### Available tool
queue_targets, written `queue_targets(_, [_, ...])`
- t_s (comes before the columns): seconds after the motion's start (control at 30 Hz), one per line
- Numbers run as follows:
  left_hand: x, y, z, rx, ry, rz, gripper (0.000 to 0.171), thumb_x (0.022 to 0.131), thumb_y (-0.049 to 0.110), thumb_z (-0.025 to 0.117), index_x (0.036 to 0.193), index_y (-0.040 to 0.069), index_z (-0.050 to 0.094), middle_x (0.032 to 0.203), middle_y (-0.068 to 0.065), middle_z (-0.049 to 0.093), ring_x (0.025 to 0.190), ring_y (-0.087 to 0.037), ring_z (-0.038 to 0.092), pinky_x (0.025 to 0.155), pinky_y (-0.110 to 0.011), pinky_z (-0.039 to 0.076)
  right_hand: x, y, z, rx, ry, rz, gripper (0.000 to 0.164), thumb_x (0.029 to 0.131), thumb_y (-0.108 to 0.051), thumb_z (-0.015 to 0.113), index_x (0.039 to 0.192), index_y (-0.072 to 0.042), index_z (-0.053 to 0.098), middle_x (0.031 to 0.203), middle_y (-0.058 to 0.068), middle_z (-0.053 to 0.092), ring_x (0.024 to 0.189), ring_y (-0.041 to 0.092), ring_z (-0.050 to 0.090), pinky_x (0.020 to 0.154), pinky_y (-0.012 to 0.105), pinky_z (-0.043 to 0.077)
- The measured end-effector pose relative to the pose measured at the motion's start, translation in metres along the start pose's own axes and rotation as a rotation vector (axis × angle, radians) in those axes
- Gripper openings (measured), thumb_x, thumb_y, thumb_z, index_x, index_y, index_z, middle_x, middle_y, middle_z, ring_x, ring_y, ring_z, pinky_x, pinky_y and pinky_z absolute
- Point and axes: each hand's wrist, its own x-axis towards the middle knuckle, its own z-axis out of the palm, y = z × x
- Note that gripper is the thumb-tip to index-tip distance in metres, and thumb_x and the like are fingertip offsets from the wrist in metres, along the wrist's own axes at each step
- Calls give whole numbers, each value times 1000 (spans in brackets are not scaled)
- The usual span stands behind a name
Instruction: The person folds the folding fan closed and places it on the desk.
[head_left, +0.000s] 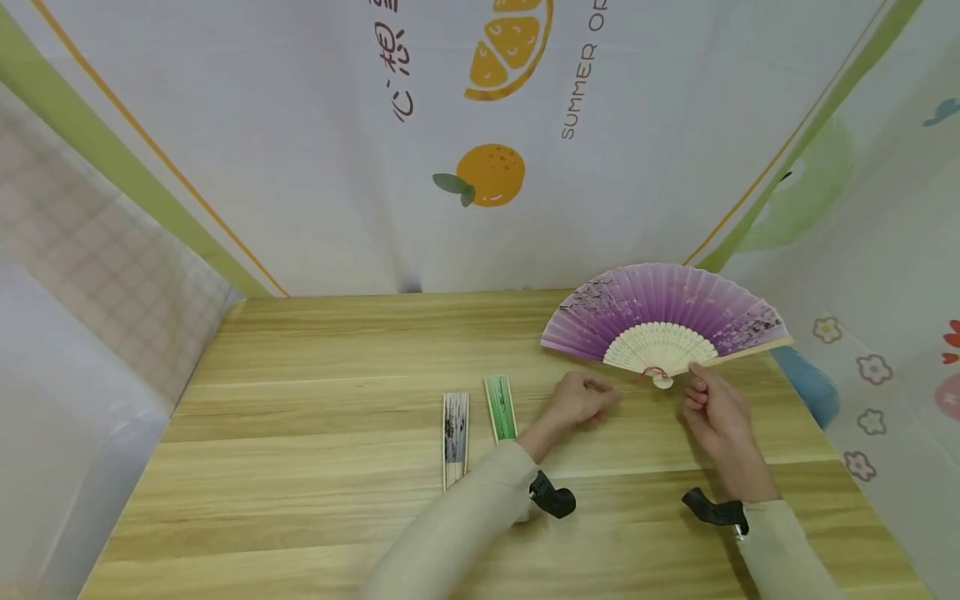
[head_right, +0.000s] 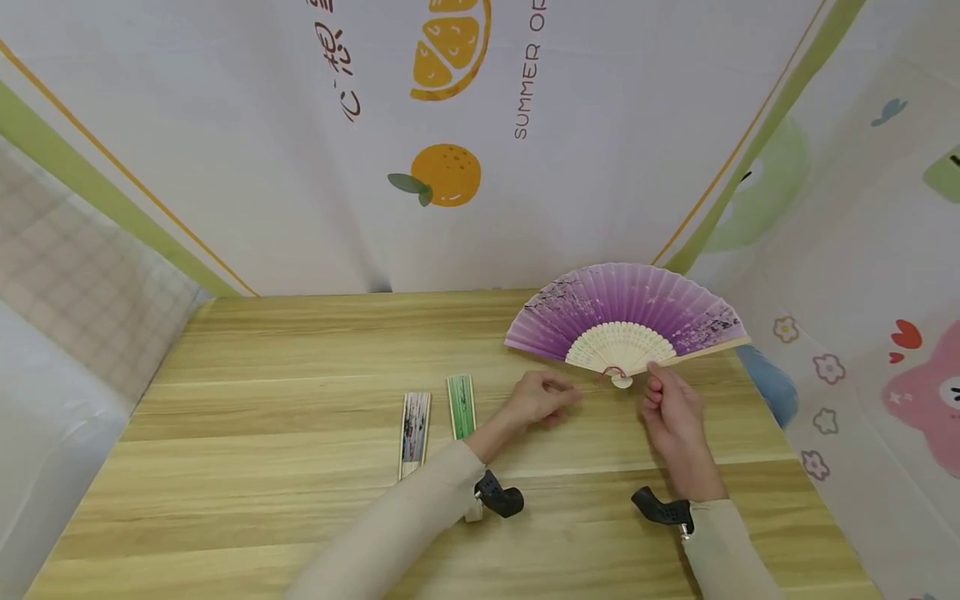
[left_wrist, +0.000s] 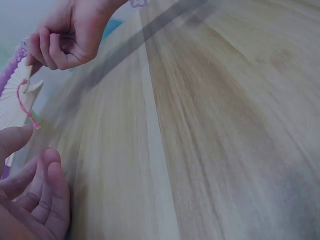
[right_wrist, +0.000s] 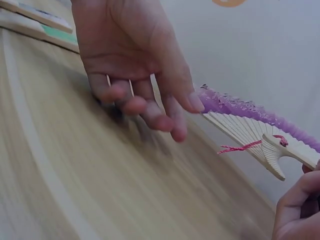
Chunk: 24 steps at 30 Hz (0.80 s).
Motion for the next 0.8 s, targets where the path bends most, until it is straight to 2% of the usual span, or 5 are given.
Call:
queue_targets(0.1, [2,-2,-3,-22,10,20,26,90,15,80,108,-2,73,74,-16,71,51,-16,60,46,-26,53,0,3,5,35,-39,-4,11,105,0,53,95,-2,57,64,2,52,51,8,45,46,18,38])
queue_targets(0.3, [5,-3,-8,-86,22,58,34,91,21,79,115,-1,69,81,-15,71,51,-19,59,46,-27,52,1,7,18,44,-90,-2,26,106,-2,51,81,-5,52,62,1,51,50,6,44,46,16,36])
queue_targets(0.47, [5,0,-11,-242,62,49,33,95,24,76,115,0,64,84,-13,72,53,-14,58,45,-24,50,1,16,31,34,-88,11,25,106,-3,51,82,-6,54,61,0,51,49,6,44,45,16,36])
queue_targets(0.63, [7,6,-19,-376,115,53,21,101,19,66,106,-1,59,93,-12,74,73,-22,71,60,-29,59,3,26,43,-21,-93,1,28,106,-4,52,79,-8,56,61,-1,51,50,5,43,46,16,36])
queue_targets(0.8, [6,9,-31,-398,127,80,18,104,16,61,108,-1,59,96,-11,74,81,-25,71,72,-40,61,5,35,51,-170,-69,-88,39,105,-4,54,67,-9,57,59,-3,51,48,4,44,44,16,37])
